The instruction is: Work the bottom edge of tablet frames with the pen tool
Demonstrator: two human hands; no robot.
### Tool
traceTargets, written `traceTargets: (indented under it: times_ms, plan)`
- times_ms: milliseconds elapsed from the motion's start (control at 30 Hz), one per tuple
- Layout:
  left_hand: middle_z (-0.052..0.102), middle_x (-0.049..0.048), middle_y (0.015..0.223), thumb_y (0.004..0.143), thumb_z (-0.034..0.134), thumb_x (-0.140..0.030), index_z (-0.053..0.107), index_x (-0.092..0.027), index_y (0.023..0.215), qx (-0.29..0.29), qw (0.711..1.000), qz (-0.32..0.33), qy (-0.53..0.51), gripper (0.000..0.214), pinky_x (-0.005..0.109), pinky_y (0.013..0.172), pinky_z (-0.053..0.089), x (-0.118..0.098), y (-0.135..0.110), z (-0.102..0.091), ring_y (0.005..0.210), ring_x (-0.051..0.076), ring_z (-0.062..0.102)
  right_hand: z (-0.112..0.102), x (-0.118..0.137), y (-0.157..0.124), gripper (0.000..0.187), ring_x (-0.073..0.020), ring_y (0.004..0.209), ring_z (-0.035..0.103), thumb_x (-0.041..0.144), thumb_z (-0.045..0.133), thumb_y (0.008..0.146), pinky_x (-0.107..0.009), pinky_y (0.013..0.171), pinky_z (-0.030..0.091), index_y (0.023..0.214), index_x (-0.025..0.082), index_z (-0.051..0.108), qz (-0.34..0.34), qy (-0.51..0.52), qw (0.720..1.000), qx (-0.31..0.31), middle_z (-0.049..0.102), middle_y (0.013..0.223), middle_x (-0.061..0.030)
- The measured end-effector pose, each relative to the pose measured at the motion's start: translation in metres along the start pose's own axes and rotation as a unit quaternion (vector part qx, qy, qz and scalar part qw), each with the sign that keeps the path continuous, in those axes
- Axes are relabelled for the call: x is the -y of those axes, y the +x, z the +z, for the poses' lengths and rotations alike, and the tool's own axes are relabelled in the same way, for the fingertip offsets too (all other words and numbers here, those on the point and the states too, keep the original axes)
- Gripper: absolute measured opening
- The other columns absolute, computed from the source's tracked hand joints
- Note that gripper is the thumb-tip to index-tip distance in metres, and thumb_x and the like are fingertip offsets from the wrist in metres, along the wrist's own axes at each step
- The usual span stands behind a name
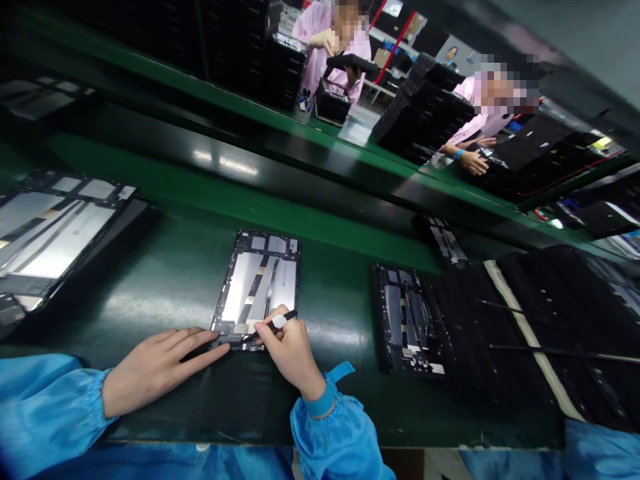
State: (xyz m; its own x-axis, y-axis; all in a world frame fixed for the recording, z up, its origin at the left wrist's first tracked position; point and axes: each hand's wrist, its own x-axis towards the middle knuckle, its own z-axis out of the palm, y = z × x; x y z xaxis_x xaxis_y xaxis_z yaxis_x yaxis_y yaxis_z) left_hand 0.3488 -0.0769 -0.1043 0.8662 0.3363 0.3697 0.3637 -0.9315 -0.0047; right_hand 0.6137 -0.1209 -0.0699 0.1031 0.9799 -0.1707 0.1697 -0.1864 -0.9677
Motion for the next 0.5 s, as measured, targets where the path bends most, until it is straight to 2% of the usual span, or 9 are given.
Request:
traceTargets:
  times_ms: [167,333,433,500]
  plan:
    - [0.067,0.0095,0.125,0.094,0.038,-0.003,0.053,-0.024,0.143,0.001,1.000,-0.002,0.005,0.055,0.035,0.088,0.051,-0.001,0.001,0.000,0.104,0.024,0.064,-0.001,0.001,-0.001,0.019,-0.0221,0.064,0.075,0.036,0.067,0.091,-0.027,0.052,0.051,0.081,0.023,0.058,0.006,-0.008,1.000,0.006,0.069,0.065,0.0008]
    - [0.066,0.0112,0.126,0.090,0.042,-0.002,0.057,-0.023,0.139,0.029,0.999,-0.014,0.010,0.056,0.034,0.080,0.053,-0.010,0.019,-0.010,0.100,0.025,0.063,-0.001,0.003,-0.001,0.018,-0.0212,0.063,0.074,0.036,0.066,0.091,-0.026,0.051,0.051,0.081,0.023,0.059,-0.005,-0.020,1.000,0.010,0.067,0.066,0.0007]
    - [0.064,0.0111,0.129,0.088,0.051,-0.005,0.057,-0.026,0.139,0.052,0.998,-0.024,-0.023,0.055,0.034,0.077,0.055,-0.007,0.026,-0.013,0.095,0.025,0.064,-0.002,0.003,-0.001,0.019,-0.0196,0.059,0.071,0.035,0.065,0.093,-0.025,0.049,0.050,0.081,0.023,0.058,-0.020,-0.029,0.999,0.007,0.065,0.065,0.0012]
    - [0.062,0.0089,0.136,0.090,0.050,-0.005,0.058,-0.027,0.137,0.048,0.996,-0.017,-0.071,0.053,0.033,0.079,0.055,0.002,0.023,-0.014,0.096,0.023,0.064,-0.003,0.002,-0.001,0.020,-0.0187,0.059,0.071,0.036,0.065,0.094,-0.025,0.049,0.050,0.080,0.022,0.058,-0.026,-0.020,0.999,0.005,0.064,0.067,0.0010]
